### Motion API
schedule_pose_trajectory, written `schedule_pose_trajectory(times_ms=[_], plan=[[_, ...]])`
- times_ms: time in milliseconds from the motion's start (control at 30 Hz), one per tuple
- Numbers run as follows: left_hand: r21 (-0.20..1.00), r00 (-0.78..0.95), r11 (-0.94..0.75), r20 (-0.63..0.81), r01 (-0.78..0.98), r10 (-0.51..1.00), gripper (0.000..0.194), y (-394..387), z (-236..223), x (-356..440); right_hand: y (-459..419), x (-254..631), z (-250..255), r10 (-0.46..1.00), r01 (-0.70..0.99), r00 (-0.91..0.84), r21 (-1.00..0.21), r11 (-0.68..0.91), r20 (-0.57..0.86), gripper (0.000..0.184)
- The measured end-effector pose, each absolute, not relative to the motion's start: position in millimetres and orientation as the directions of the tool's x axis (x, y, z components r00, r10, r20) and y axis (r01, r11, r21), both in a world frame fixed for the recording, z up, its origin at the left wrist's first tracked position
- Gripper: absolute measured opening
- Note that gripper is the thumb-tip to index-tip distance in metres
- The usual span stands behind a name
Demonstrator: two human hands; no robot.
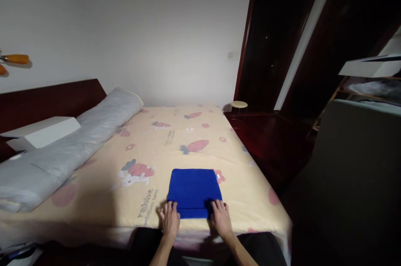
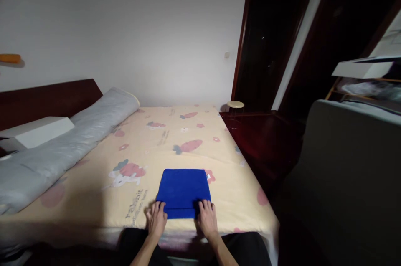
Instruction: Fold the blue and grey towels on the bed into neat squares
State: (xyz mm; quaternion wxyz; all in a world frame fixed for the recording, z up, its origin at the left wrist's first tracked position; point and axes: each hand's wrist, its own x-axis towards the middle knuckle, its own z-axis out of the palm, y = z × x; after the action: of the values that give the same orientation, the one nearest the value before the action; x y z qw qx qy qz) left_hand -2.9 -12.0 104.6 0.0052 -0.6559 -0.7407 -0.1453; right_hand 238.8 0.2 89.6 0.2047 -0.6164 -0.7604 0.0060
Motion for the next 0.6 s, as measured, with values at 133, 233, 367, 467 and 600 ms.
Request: schedule_pose_trajectory(times_ms=[133, 233, 367, 467, 600], plan=[[0.300, 0.115, -0.162, 0.167, 0.940, 0.979, 0.039, -10, 106, 24, 0, 210, 93, 0.908, 0.829, -0.327, -0.381, 0.409, 0.263, 0.028], [0.306, 0.172, -0.215, 0.163, 0.927, 0.972, 0.040, -9, 104, 40, 0, 194, 90, 0.899, 0.802, -0.360, -0.408, 0.436, 0.251, 0.024], [0.293, 0.143, -0.194, 0.185, 0.936, 0.972, 0.043, -11, 95, 31, 0, 201, 78, 0.897, 0.802, -0.350, -0.407, 0.436, 0.271, 0.036], [0.270, 0.052, -0.123, 0.254, 0.955, 0.966, 0.046, -14, 84, 5, -1, 225, 63, 0.895, 0.821, -0.285, -0.394, 0.412, 0.343, 0.041], [0.275, -0.090, -0.011, 0.354, 0.962, 0.931, 0.045, -17, 72, -18, -2, 249, 50, 0.899, 0.852, -0.205, -0.381, 0.359, 0.388, 0.043]])
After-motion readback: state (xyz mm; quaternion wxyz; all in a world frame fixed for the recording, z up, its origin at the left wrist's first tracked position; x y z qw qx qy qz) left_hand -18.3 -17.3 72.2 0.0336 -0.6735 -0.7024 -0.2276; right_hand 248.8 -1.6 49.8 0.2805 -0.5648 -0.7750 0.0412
